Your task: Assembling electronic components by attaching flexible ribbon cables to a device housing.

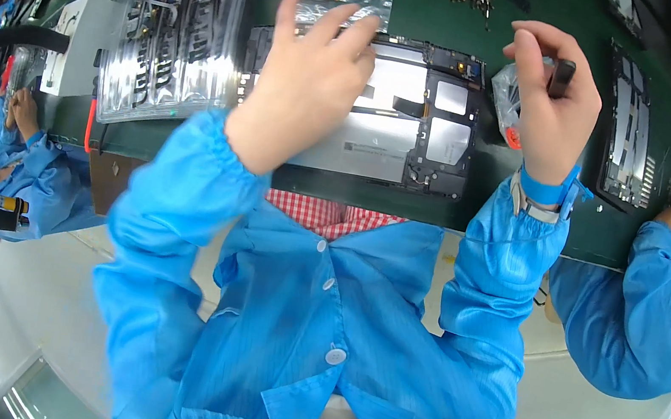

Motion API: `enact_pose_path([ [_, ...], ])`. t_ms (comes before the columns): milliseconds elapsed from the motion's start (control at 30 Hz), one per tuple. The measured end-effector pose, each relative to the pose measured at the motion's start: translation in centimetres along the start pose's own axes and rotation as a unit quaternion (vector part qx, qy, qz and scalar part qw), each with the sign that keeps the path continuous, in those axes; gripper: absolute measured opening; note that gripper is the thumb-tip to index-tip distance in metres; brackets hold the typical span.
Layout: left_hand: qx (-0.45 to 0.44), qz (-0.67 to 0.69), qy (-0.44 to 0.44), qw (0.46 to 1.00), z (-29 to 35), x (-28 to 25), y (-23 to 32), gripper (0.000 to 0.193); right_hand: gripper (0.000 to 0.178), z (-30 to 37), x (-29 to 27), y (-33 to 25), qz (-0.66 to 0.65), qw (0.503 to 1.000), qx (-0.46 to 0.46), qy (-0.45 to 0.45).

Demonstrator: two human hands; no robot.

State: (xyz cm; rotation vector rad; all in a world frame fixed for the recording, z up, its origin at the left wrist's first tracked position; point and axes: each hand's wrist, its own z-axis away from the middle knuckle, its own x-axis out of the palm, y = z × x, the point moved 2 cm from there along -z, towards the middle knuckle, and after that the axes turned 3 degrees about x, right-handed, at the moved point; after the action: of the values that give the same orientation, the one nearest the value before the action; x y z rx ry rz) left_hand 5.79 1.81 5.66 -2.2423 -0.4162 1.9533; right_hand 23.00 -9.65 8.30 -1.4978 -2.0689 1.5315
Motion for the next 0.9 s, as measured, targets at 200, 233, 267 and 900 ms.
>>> enact_pose_path([
  [200,-0.226,0.129,0.076,0.962,2.9,1.5,1.8,0.048,0.036,-0.1,4.3,-0.1,0.128,0.956,-0.080,-0.250],
  [233,-0.229,0.155,0.068,0.958,3.2,1.8,2.0,0.051,0.040,0.2,5.3,0.4,0.181,0.941,-0.066,-0.279],
  [267,-0.233,0.160,0.074,0.956,3.5,1.8,2.2,0.051,0.051,0.4,5.9,0.6,0.207,0.925,-0.103,-0.303],
  [900,-0.279,0.946,0.089,-0.140,13.1,2.4,9.8,0.023,0.042,3.1,6.7,-2.1,0.334,0.859,-0.185,-0.340],
])
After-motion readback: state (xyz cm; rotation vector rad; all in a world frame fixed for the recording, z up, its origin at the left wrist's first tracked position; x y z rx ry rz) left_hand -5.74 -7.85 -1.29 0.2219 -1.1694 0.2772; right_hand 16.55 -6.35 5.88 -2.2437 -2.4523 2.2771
